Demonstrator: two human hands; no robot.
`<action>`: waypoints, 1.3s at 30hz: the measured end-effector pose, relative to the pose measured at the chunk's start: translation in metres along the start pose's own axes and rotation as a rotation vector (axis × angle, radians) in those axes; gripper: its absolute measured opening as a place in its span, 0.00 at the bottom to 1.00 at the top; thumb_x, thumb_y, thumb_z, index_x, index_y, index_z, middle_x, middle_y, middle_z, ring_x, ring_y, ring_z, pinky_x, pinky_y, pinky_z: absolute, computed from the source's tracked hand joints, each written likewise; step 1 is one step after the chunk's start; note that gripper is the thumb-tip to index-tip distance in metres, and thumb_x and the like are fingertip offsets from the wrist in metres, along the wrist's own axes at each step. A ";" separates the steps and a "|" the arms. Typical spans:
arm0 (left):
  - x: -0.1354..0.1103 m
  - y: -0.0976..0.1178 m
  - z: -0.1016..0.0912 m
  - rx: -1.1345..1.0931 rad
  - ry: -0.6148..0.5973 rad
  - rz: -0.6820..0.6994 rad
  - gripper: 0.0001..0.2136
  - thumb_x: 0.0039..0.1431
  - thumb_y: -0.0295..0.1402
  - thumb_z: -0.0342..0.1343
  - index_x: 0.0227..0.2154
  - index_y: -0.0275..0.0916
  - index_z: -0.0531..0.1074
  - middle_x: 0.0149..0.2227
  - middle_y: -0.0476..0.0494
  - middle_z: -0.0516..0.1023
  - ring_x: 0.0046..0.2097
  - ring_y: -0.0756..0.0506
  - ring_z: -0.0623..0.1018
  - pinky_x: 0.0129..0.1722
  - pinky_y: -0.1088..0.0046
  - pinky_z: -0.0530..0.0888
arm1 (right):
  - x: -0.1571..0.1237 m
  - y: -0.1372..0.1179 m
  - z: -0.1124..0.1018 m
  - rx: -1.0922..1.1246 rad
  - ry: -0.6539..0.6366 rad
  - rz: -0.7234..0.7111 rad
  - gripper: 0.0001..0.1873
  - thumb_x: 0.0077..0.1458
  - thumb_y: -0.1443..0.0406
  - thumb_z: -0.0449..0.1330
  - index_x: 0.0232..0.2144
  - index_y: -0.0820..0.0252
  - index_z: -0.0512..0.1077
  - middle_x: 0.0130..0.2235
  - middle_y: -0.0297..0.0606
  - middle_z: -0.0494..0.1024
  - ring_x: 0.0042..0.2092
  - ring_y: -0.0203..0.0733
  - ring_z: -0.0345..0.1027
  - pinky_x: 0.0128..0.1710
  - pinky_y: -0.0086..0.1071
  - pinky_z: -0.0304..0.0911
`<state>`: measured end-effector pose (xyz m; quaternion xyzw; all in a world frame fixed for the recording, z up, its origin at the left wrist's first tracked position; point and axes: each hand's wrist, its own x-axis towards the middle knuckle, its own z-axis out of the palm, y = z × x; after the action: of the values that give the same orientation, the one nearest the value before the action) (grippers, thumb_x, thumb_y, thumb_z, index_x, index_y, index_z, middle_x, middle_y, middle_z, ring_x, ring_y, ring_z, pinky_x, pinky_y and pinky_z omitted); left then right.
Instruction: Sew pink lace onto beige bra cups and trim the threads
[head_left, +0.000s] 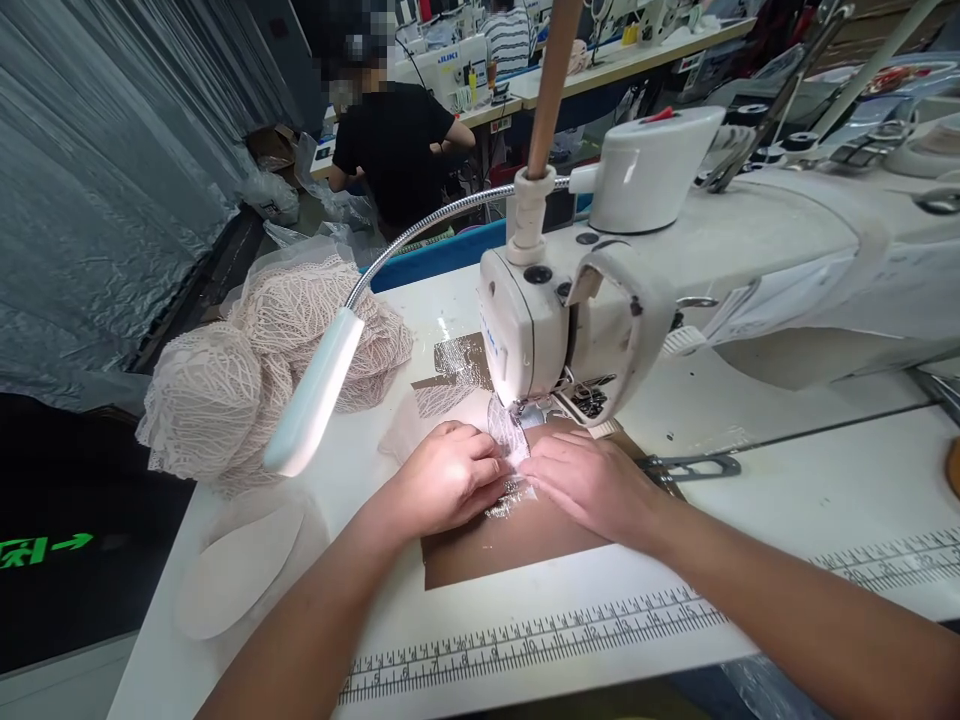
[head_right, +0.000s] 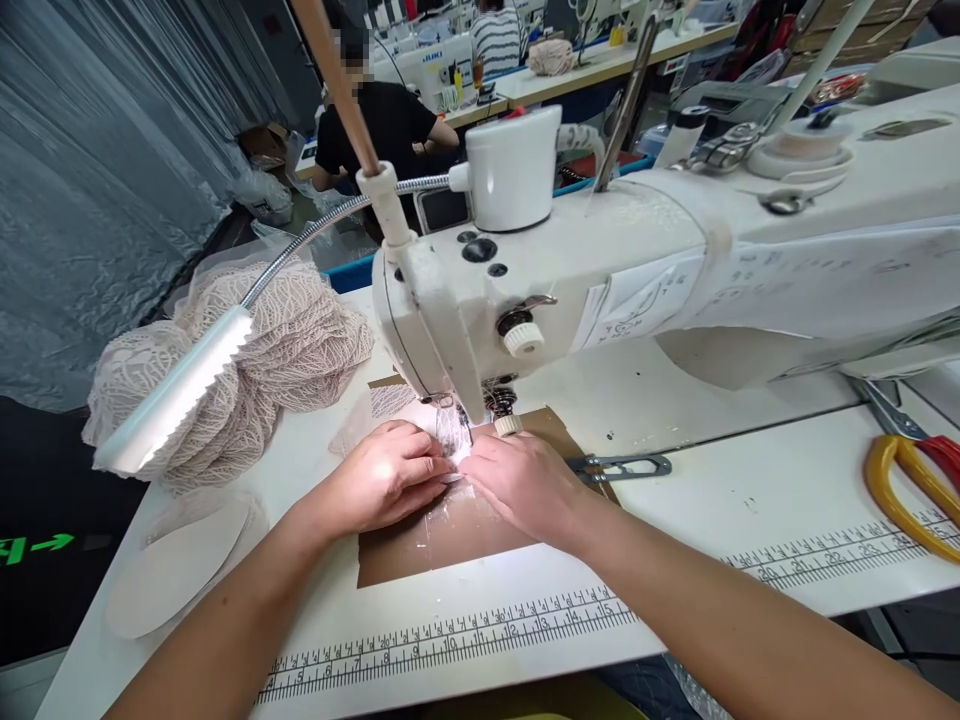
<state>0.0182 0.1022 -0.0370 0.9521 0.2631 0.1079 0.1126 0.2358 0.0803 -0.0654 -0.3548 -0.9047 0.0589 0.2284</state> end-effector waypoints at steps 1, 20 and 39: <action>-0.001 -0.001 0.000 -0.011 -0.002 -0.001 0.11 0.63 0.37 0.48 0.40 0.40 0.74 0.35 0.44 0.75 0.37 0.47 0.72 0.42 0.68 0.66 | -0.002 0.001 -0.002 0.018 -0.020 -0.027 0.13 0.59 0.71 0.50 0.32 0.60 0.74 0.28 0.36 0.70 0.32 0.37 0.61 0.33 0.30 0.55; 0.009 0.005 0.009 0.104 0.021 -0.093 0.15 0.66 0.36 0.42 0.47 0.37 0.71 0.53 0.39 0.72 0.40 0.44 0.71 0.41 0.64 0.68 | -0.003 0.000 -0.002 -0.100 -0.058 0.081 0.15 0.57 0.73 0.49 0.39 0.62 0.74 0.32 0.38 0.71 0.32 0.37 0.62 0.31 0.30 0.55; 0.010 -0.003 0.015 0.100 0.017 -0.176 0.19 0.64 0.36 0.44 0.53 0.33 0.66 0.57 0.38 0.67 0.47 0.39 0.70 0.45 0.59 0.68 | 0.002 -0.001 -0.001 -0.224 0.015 0.140 0.17 0.56 0.73 0.51 0.44 0.62 0.74 0.30 0.37 0.73 0.28 0.36 0.59 0.27 0.31 0.50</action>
<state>0.0294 0.1074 -0.0504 0.9287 0.3518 0.0925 0.0719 0.2342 0.0809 -0.0630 -0.4408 -0.8769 -0.0294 0.1894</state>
